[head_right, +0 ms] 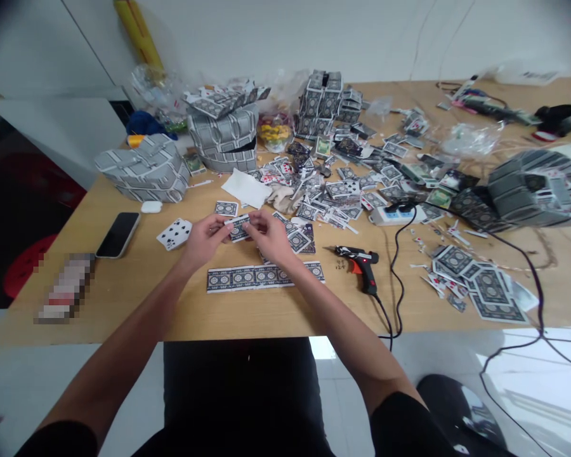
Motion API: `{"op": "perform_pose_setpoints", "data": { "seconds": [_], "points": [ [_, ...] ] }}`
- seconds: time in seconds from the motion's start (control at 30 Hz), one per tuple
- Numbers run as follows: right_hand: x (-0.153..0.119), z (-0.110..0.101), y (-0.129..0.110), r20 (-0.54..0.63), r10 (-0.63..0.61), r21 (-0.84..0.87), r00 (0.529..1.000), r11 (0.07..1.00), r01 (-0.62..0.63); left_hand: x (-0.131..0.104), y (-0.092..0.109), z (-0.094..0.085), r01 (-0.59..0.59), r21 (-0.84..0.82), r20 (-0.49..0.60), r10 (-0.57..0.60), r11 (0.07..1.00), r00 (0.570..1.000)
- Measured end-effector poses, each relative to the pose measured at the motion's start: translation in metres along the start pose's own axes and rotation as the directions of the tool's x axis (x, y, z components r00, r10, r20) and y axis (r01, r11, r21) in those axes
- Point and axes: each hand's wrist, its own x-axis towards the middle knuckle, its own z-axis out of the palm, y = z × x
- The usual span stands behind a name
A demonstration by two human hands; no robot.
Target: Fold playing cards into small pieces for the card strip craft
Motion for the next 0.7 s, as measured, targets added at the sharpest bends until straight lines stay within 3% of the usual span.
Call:
{"op": "perform_pose_setpoints", "data": {
  "seconds": [0.23,0.53,0.7],
  "points": [
    [-0.002,-0.004,0.022,0.033,0.079,-0.012,0.996,0.997,-0.079,-0.004,-0.025,0.005,0.057,-0.034,-0.035,-0.058,0.998,0.998],
    [-0.009,-0.002,0.022,0.041,0.118,0.063,0.992,0.991,-0.12,-0.011,-0.03,0.005,0.012,0.024,-0.049,-0.01,1.0,0.999],
    [-0.011,-0.002,0.025,0.016,0.127,0.063,0.992,0.99,-0.128,-0.011,-0.034,0.004,0.043,0.025,-0.013,-0.042,0.999,0.999]
  ]
}}
